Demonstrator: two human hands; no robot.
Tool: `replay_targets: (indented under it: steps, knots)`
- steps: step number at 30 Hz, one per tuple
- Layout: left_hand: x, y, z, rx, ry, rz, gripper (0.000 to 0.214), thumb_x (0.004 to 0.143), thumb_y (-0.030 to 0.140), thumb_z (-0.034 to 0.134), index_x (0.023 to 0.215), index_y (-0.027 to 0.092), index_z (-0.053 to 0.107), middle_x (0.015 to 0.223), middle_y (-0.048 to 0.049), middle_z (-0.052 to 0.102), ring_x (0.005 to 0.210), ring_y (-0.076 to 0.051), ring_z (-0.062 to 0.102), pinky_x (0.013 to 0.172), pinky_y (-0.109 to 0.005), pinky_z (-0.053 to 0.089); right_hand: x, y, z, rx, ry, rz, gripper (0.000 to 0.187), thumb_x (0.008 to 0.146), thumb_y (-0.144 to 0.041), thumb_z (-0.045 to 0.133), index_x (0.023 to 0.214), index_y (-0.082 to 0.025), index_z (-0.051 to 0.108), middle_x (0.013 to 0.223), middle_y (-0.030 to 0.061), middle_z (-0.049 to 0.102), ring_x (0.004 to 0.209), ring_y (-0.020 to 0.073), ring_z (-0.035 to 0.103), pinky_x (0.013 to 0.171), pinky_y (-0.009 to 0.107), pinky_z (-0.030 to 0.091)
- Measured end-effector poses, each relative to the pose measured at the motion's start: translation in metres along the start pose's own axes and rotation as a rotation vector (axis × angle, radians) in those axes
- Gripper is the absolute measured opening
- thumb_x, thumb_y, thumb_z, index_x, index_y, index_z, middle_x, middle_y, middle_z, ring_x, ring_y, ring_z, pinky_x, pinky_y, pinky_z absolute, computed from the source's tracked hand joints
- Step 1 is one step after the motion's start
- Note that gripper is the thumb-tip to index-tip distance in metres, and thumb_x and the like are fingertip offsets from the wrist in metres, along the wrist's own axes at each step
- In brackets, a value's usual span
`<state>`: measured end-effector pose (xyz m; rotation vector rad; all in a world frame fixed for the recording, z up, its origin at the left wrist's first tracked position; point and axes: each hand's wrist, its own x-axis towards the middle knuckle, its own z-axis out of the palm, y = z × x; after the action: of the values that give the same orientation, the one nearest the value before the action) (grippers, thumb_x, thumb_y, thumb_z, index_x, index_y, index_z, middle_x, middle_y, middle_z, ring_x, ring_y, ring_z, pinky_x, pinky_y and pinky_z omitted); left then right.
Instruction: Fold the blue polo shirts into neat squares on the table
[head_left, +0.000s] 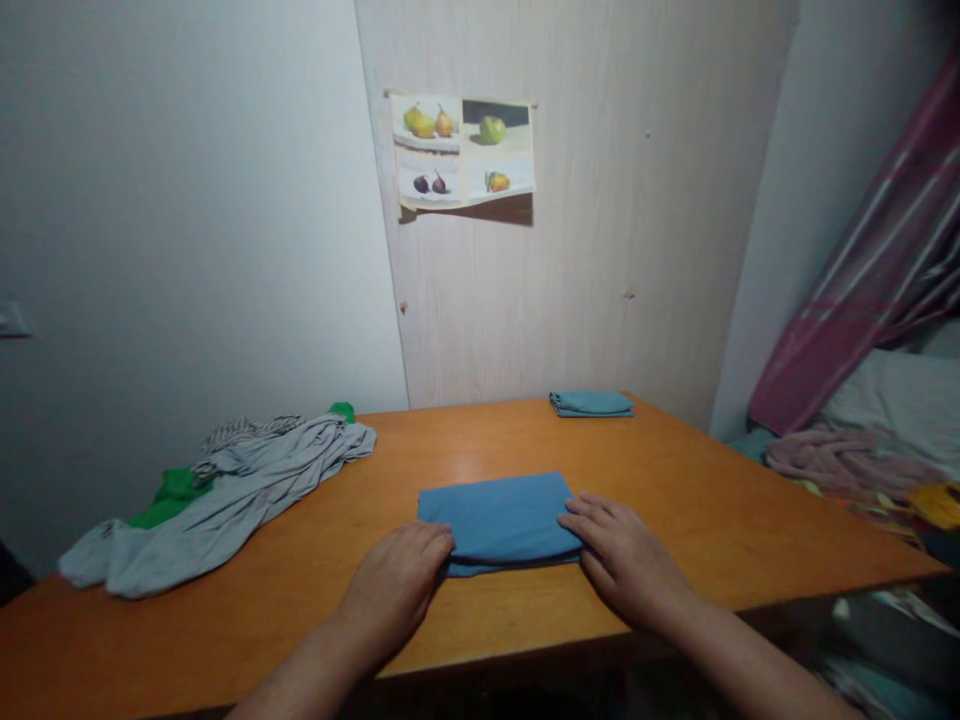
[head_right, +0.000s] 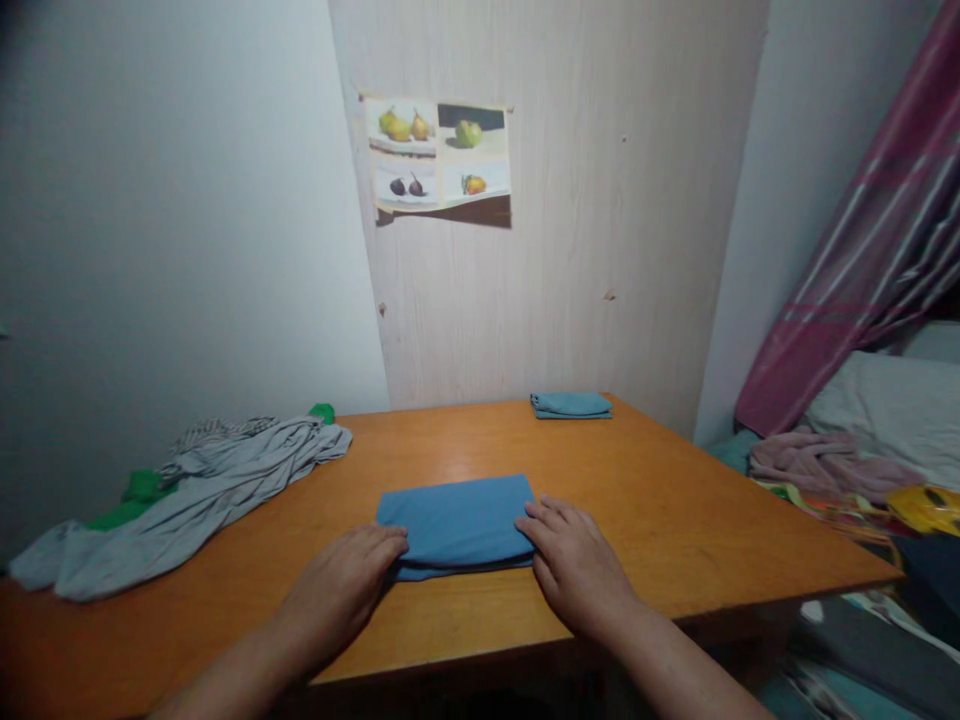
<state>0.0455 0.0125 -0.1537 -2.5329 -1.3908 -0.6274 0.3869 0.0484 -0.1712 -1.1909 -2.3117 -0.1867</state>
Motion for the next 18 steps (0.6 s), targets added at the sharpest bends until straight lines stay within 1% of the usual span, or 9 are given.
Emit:
replay_targets:
  steps: [3,6,8,10,12,14,18]
  knots:
    - [-0.004,-0.003,0.004,0.0,0.007,-0.029,0.032,0.091,0.014,0.046,0.115,0.026,0.064,0.123,-0.0072,0.069,0.114,-0.025,0.063,0.101,-0.042,0.048,0.001,-0.003,-0.004,0.001,-0.013,-0.004,0.05,0.082,-0.016,0.054,0.129,-0.025,0.066,0.139,0.009,0.061,0.133,0.0299,0.049,0.11,0.052,0.038]
    - [-0.002,-0.003,0.001,0.008,-0.001,-0.012,0.027,0.091,0.015,0.046,0.11,0.025,0.064,0.12,-0.0071,0.069,0.111,-0.025,0.063,0.098,-0.04,0.049,0.003,-0.004,-0.006,0.009,-0.044,-0.028,0.052,0.081,-0.016,0.054,0.131,-0.026,0.065,0.141,0.0088,0.06,0.133,0.0293,0.05,0.111,0.053,0.036]
    - [-0.002,-0.003,-0.002,0.009,0.001,-0.012,0.025,0.09,0.015,0.047,0.107,0.025,0.062,0.118,-0.0065,0.069,0.11,-0.025,0.063,0.096,-0.04,0.049,0.004,-0.004,-0.006,0.022,-0.066,-0.028,0.052,0.083,-0.016,0.053,0.132,-0.026,0.065,0.141,0.009,0.06,0.13,0.0283,0.053,0.11,0.051,0.038]
    - [-0.002,-0.003,-0.004,0.003,0.037,-0.054,0.025,0.088,0.015,0.047,0.106,0.025,0.061,0.118,-0.0065,0.069,0.111,-0.026,0.062,0.097,-0.041,0.048,0.004,-0.004,-0.006,0.03,-0.08,-0.015,0.05,0.086,-0.017,0.051,0.133,-0.026,0.065,0.14,0.0094,0.061,0.127,0.0276,0.055,0.108,0.05,0.041]
    - [-0.001,-0.003,-0.006,-0.022,0.101,-0.143,0.027,0.088,0.014,0.046,0.109,0.024,0.059,0.119,-0.0076,0.067,0.113,-0.026,0.061,0.098,-0.041,0.047,0.005,-0.006,-0.007,0.023,-0.089,0.0,0.048,0.089,-0.019,0.05,0.134,-0.025,0.064,0.139,0.0103,0.061,0.126,0.0279,0.057,0.105,0.049,0.043]
    - [0.0,-0.004,-0.007,-0.078,0.165,-0.263,0.028,0.087,0.015,0.044,0.111,0.023,0.057,0.117,-0.0087,0.065,0.111,-0.026,0.061,0.095,-0.041,0.048,0.006,-0.008,-0.009,0.014,-0.102,0.009,0.045,0.092,-0.024,0.05,0.134,-0.024,0.064,0.139,0.0113,0.061,0.125,0.0288,0.057,0.105,0.049,0.043]
    - [-0.001,-0.006,-0.005,-0.299,0.263,-0.546,0.021,0.089,0.025,0.044,0.107,0.022,0.054,0.103,-0.0074,0.066,0.098,-0.025,0.065,0.085,-0.038,0.051,0.005,-0.009,-0.013,0.036,-0.115,0.023,0.046,0.095,-0.043,0.054,0.136,-0.025,0.063,0.141,0.0114,0.06,0.125,0.0305,0.057,0.105,0.051,0.043]
